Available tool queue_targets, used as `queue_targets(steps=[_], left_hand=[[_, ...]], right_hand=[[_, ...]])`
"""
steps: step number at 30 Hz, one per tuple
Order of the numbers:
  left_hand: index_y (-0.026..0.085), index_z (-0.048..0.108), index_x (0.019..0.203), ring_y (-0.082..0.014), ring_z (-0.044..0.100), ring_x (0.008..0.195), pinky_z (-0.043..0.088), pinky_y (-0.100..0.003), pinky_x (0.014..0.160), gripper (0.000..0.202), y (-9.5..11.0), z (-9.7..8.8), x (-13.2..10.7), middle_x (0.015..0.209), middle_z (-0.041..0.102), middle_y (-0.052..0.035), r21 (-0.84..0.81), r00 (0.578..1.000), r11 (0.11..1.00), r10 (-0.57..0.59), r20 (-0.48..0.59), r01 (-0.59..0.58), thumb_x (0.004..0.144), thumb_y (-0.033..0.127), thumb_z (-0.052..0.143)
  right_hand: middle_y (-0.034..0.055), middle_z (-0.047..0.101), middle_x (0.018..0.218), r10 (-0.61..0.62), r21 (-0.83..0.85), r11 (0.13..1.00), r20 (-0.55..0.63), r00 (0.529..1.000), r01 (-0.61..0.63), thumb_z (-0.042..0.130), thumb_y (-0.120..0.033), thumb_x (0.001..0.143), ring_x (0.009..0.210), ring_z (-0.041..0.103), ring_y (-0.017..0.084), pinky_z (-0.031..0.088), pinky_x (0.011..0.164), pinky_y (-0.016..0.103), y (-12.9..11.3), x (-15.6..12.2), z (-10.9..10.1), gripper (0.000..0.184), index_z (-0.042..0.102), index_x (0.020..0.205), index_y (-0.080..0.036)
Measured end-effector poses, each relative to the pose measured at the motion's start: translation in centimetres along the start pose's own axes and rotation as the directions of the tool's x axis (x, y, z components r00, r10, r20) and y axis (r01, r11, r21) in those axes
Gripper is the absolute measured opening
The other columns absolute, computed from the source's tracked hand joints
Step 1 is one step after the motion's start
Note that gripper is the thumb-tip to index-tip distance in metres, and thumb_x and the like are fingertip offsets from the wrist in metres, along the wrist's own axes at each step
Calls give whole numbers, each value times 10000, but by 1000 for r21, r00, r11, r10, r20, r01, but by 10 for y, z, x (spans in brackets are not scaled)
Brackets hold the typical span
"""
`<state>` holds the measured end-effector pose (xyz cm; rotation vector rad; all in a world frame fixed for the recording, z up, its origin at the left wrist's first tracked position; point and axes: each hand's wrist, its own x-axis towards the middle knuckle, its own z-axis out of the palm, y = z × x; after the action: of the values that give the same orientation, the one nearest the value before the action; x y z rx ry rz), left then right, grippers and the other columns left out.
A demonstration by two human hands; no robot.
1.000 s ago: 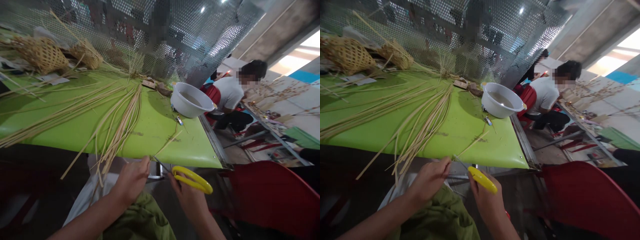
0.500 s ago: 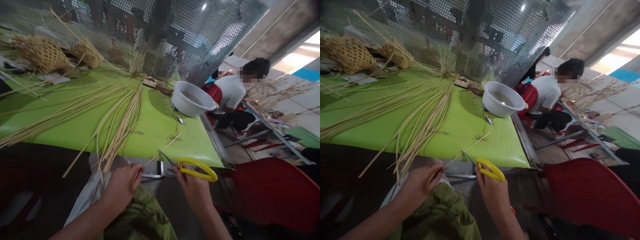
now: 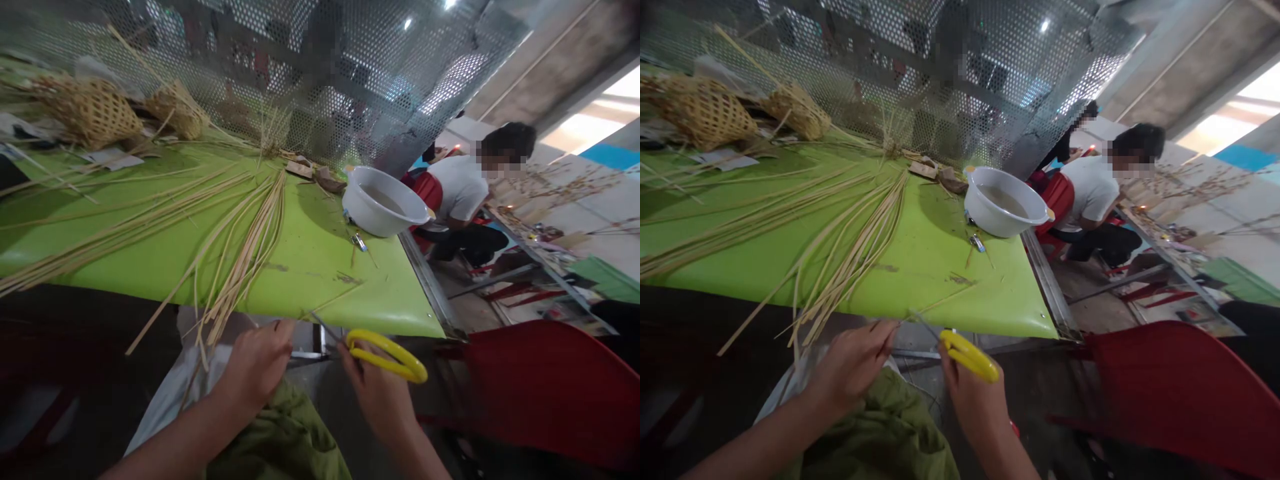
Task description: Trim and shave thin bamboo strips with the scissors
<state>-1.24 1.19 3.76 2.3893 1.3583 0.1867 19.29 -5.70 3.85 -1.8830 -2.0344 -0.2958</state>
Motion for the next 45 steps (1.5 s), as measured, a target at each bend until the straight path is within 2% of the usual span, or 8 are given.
queue_targets(steps=[9, 13, 22, 30, 34, 37, 41, 45], left_hand=[[214, 593, 990, -221, 654, 785, 404, -299, 638, 233, 0, 2, 2, 878, 691, -39, -6, 1000, 1000, -1, -13, 1, 928, 213, 368], [207, 586, 884, -227, 651, 726, 388, -303, 598, 256, 3, 2, 4, 786, 672, -29, 4, 1000, 1000, -3, -22, 4, 938, 207, 336], [242, 636, 1037, -193, 670, 854, 449, -274, 738, 247, -15, -1, -13, 948, 722, -21, -311, 999, 949, -47, 14, 49, 924, 272, 419], [237, 642, 985, -167, 651, 807, 448, -237, 701, 259, -18, 10, -19, 880, 685, -31, -132, 995, 991, -11, -97, -2, 907, 193, 399], [224, 631, 977, -155, 637, 759, 437, -228, 670, 248, -15, 11, -16, 868, 672, -38, -79, 993, 997, -5, -120, -4, 915, 201, 392], [212, 628, 962, -163, 633, 742, 429, -242, 651, 234, -11, 8, -13, 874, 671, -45, -53, 994, 999, 5, -107, -10, 911, 196, 400], [212, 627, 901, -199, 639, 746, 423, -279, 630, 252, -6, 5, -8, 845, 670, -34, -14, 999, 1000, -27, -47, 26, 914, 176, 378], [212, 621, 954, -197, 644, 798, 431, -280, 676, 251, -6, 7, -7, 909, 677, -42, -31, 998, 999, -26, -62, 24, 929, 205, 372]], right_hand=[[75, 705, 731, 30, -63, 997, -49, 998, -33, 360, -410, 979, 643, 661, 201, 442, 569, 279, 8, 6, -1, 413, 685, 903, -167], [54, 713, 757, -63, 21, 998, 55, 996, 62, 345, -367, 990, 671, 660, 179, 460, 627, 268, -9, -2, -1, 398, 683, 860, -204], [73, 712, 774, 40, -43, 998, -16, 999, -40, 346, -428, 980, 673, 672, 209, 448, 573, 284, 16, 7, 6, 427, 679, 959, -163], [58, 717, 752, -82, -35, 996, 27, 996, 83, 340, -384, 987, 621, 651, 170, 440, 584, 258, -2, 2, -1, 427, 686, 824, -194], [61, 716, 739, -28, -80, 996, -15, 999, 27, 362, -415, 978, 633, 660, 186, 429, 560, 263, 9, 7, 0, 418, 690, 869, -180], [72, 714, 740, 4, -100, 995, -60, 998, -10, 357, -425, 978, 644, 662, 194, 433, 563, 267, 6, 7, 0, 430, 691, 886, -171], [50, 709, 733, -83, 7, 997, 23, 996, 83, 343, -365, 990, 622, 649, 162, 447, 594, 249, -10, 1, -1, 410, 686, 846, -193], [74, 717, 760, -31, -35, 999, 2, 1000, 31, 354, -408, 982, 662, 663, 192, 455, 605, 272, 0, 6, 0, 429, 692, 861, -172]])
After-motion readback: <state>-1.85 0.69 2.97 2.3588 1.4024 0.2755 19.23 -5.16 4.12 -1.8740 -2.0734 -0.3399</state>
